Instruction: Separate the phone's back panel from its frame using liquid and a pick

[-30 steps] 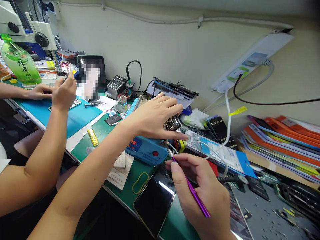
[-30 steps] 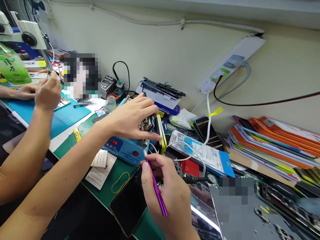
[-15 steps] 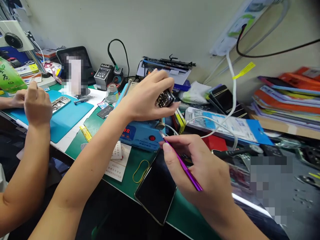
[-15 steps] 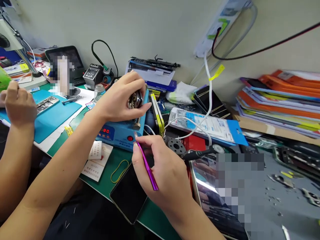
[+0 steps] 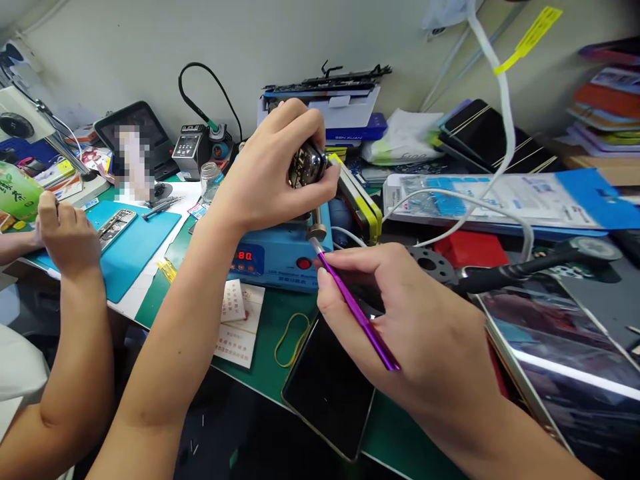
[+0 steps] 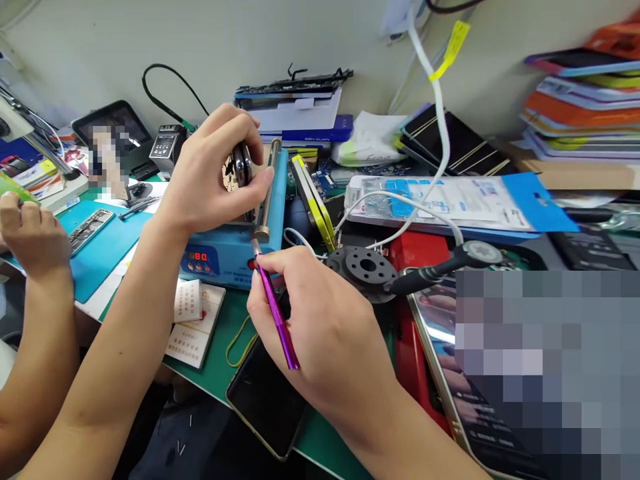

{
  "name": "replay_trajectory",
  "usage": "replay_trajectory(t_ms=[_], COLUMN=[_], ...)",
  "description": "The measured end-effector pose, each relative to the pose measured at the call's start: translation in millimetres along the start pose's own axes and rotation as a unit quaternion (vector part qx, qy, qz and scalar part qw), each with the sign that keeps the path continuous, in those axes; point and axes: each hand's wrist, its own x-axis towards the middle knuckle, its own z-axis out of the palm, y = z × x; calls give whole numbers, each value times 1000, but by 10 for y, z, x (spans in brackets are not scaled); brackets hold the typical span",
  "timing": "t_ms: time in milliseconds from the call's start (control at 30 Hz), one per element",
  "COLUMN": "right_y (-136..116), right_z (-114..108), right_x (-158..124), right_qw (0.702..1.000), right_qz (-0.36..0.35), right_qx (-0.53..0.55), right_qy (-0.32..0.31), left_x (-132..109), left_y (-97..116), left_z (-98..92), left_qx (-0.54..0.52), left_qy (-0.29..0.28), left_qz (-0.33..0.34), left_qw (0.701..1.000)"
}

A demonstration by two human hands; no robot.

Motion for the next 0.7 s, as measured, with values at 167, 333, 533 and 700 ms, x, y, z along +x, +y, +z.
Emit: replay_trajectory(t_ms=[167, 333, 533, 700], right_y=[10, -5, 2, -5], right_z=[35, 62, 69, 82], right_x=[33, 51, 48, 38], right_qw=[999, 998, 998, 999], right_qz=[-43, -60, -54, -47], right_qx=[-9, -15, -13, -13], right_qy=[10, 20, 15, 18], left_x=[-34, -62, -70, -70], left_y=[-124, -151, -127, -113], left_z=[89, 66, 51, 51], left_qx=[3, 11, -10, -16], left_qy=[65, 66, 69, 58], left_qz=[58, 66, 62, 56], left_qw=[996, 996, 996, 997])
